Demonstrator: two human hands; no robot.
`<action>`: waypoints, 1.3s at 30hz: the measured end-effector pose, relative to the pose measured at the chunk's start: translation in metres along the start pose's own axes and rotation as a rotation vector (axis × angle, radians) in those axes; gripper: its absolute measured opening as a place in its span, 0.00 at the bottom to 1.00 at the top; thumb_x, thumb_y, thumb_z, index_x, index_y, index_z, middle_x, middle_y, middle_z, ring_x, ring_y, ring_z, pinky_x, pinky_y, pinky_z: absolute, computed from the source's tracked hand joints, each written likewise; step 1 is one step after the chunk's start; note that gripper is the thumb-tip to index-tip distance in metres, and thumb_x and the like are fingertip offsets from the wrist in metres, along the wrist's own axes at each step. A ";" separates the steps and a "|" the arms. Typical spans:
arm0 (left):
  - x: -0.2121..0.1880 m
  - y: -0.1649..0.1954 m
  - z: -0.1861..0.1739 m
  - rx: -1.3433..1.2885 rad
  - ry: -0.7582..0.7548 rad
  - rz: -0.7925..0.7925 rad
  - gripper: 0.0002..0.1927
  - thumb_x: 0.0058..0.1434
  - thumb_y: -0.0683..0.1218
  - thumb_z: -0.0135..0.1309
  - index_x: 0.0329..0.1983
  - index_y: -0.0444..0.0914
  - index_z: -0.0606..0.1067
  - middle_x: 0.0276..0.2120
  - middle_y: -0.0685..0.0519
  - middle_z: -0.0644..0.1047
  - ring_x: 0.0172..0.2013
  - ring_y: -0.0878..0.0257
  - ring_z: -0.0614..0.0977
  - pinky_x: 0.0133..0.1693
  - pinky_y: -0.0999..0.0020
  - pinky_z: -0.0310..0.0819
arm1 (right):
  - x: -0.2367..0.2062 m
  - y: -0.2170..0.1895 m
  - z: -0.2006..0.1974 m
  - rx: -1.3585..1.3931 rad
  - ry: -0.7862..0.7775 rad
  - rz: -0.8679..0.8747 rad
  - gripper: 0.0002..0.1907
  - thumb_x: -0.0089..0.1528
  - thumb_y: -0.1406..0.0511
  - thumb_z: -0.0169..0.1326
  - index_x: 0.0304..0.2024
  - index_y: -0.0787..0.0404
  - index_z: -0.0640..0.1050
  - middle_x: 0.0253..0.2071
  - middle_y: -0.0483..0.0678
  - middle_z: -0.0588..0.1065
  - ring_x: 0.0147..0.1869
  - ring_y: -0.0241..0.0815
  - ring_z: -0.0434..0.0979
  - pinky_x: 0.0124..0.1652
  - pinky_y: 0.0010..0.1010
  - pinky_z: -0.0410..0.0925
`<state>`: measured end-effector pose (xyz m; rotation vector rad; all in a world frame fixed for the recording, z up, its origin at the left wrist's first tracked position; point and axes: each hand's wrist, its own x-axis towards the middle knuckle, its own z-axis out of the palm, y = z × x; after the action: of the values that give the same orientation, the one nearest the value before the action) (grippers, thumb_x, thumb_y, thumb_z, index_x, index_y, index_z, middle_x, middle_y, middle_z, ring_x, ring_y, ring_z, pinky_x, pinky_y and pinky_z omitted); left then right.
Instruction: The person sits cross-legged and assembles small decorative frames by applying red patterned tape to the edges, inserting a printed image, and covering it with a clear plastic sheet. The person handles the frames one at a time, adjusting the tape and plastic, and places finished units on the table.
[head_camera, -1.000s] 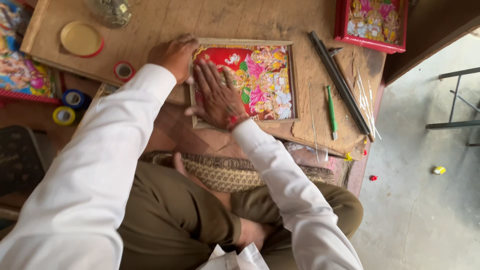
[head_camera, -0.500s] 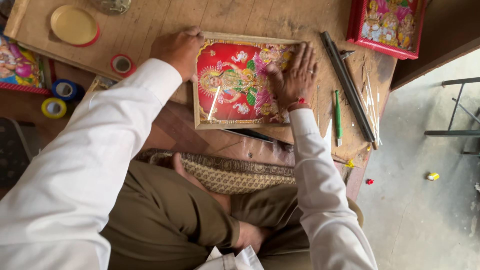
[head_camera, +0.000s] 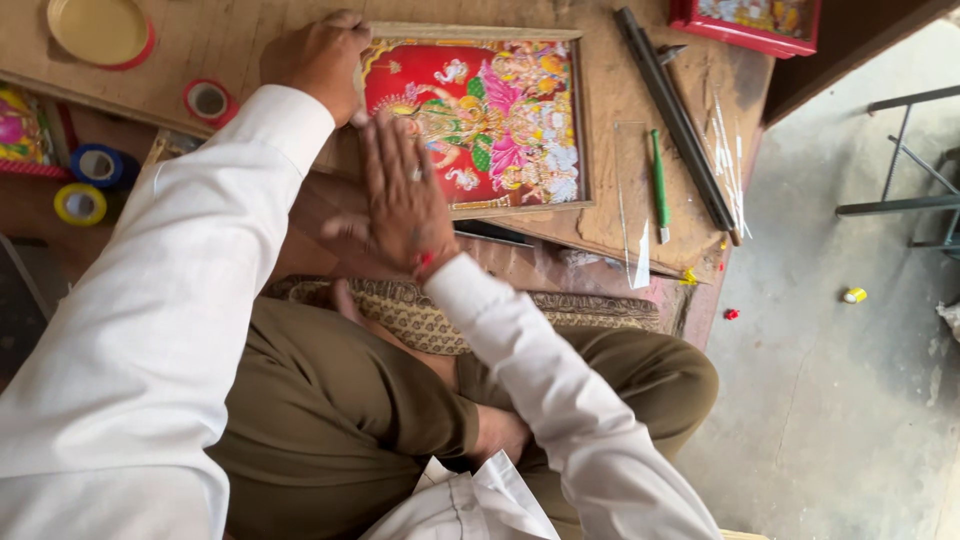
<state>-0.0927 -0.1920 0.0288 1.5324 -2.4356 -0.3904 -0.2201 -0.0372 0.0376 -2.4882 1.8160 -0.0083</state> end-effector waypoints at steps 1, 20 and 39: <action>0.001 0.000 0.000 0.006 -0.004 -0.005 0.45 0.34 0.46 0.78 0.60 0.42 0.77 0.62 0.54 0.74 0.54 0.50 0.78 0.49 0.53 0.74 | -0.017 -0.005 -0.002 -0.011 -0.020 -0.022 0.65 0.58 0.27 0.29 0.76 0.73 0.47 0.80 0.62 0.45 0.85 0.57 0.40 0.77 0.47 0.39; 0.006 0.015 0.006 0.251 -0.154 -0.051 0.48 0.37 0.52 0.78 0.65 0.44 0.73 0.63 0.55 0.73 0.55 0.50 0.78 0.49 0.51 0.74 | -0.046 0.212 0.021 -0.008 -0.006 0.515 0.63 0.59 0.26 0.23 0.77 0.68 0.39 0.81 0.64 0.38 0.85 0.58 0.33 0.75 0.51 0.29; -0.159 0.101 0.020 -0.189 0.132 -0.141 0.13 0.52 0.34 0.59 0.41 0.31 0.78 0.49 0.38 0.77 0.48 0.39 0.79 0.49 0.48 0.76 | -0.158 0.204 0.024 0.422 0.571 0.361 0.19 0.57 0.68 0.64 0.52 0.58 0.84 0.55 0.54 0.80 0.55 0.54 0.79 0.55 0.41 0.73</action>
<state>-0.1170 -0.0043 0.0357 1.5977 -2.1330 -0.5118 -0.4616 0.0519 0.0074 -1.9522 2.1358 -1.0561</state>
